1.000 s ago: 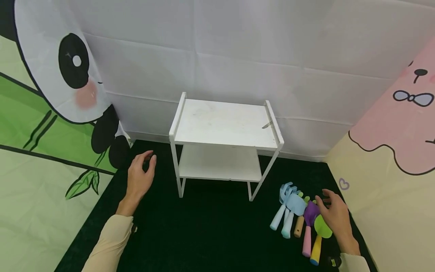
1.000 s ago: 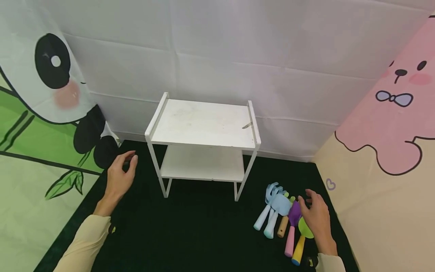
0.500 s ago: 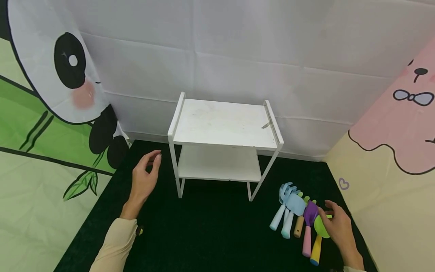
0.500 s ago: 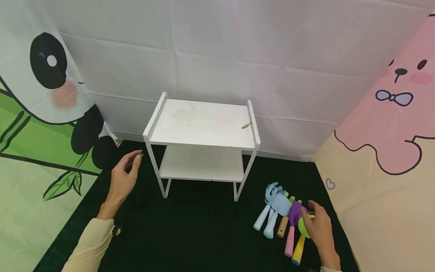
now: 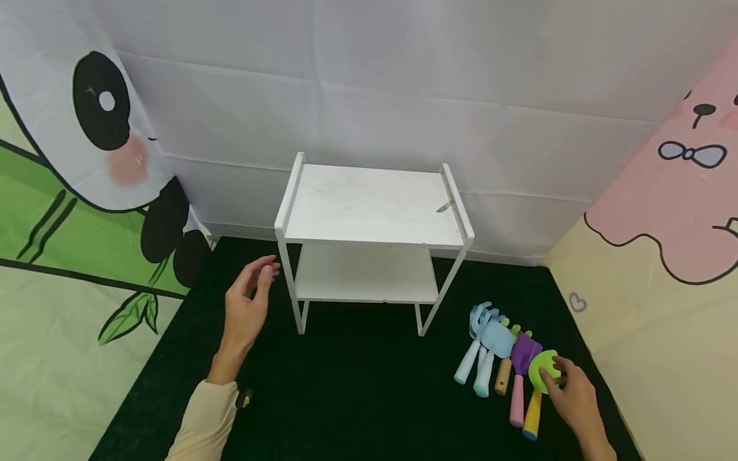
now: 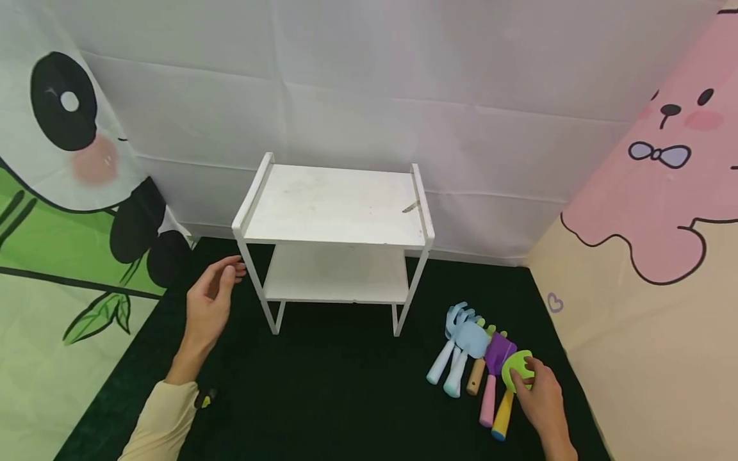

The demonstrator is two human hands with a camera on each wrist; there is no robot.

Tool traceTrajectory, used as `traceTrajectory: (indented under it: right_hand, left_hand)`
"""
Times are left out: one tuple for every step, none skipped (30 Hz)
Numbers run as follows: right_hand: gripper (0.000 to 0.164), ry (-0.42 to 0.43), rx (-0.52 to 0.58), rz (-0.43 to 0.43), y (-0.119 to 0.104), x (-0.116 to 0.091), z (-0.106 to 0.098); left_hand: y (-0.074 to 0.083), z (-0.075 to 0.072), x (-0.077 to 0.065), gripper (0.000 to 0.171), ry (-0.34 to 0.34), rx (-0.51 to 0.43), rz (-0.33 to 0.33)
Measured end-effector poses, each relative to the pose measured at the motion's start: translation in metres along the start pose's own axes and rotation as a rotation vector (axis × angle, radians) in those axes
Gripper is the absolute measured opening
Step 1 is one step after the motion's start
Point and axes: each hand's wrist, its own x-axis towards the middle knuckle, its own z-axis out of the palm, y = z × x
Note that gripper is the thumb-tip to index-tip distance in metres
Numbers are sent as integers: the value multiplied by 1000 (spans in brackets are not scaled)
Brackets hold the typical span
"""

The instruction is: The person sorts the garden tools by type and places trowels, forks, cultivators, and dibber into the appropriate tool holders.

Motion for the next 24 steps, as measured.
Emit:
traceTrajectory:
  right_hand:
    - [53,-16,3,17,1,-1,1]
    - [53,-31,5,33,2,-2,1]
    - [54,-48,7,48,3,-2,2]
    - [54,-63,7,59,4,-3,3]
    - [54,-75,6,68,5,-4,3]
    - [54,-86,7,75,6,-4,4]
    - [54,-98,7,78,7,-5,5]
    - [54,-106,6,81,8,-6,6]
    - [53,-115,5,82,9,-7,8]
    - [52,-121,5,86,10,-7,9]
    - [52,-128,6,92,12,-8,10]
    - [51,-134,7,99,13,-9,12]
    - [51,-141,9,108,14,-10,14]
    - [51,-146,12,118,15,-11,15]
    - [50,-149,15,126,16,-12,17]
    - [50,-152,18,137,16,-13,19]
    - [50,-154,21,146,17,-14,21]
    - [50,-154,21,154,17,-15,22]
    - [50,-153,22,160,18,-16,23]
    - [50,-153,21,167,18,-17,24]
    - [50,-152,20,172,18,-18,25]
    - [51,-155,21,178,18,-19,26]
    - [52,-161,22,183,19,-19,27]
    - [54,-170,22,187,19,-20,27]
  left_hand:
    - [3,1,0,31,-1,-14,2]
    - [5,2,-1,30,-1,-25,4]
    - [5,3,-1,30,-1,-36,8]
    - [5,4,-1,30,0,-44,12]
    - [5,5,-1,29,2,-51,16]
    - [5,6,-1,29,3,-56,19]
    - [5,7,-2,29,6,-62,21]
    - [4,7,-2,29,10,-65,23]
    - [4,8,-2,29,15,-72,24]
    - [6,9,-2,28,17,-82,24]
    - [6,9,-2,28,18,-91,24]
    - [6,10,-3,28,20,-98,25]
    - [6,10,-3,28,21,-105,26]
    - [4,11,-2,27,22,-108,28]
    - [1,11,-2,27,20,-114,29]
    - [-3,12,-2,27,17,-112,32]
    - [-7,13,-2,27,17,-110,32]
    - [-12,13,-2,27,16,-104,33]
    - [-16,14,-1,27,16,-101,30]
    - [-20,15,-1,27,17,-94,28]
    - [-22,15,-1,26,20,-92,26]
    - [-24,15,-1,26,24,-90,24]
    - [-24,16,-1,25,30,-89,20]
    - [-25,16,-1,24,37,-88,18]
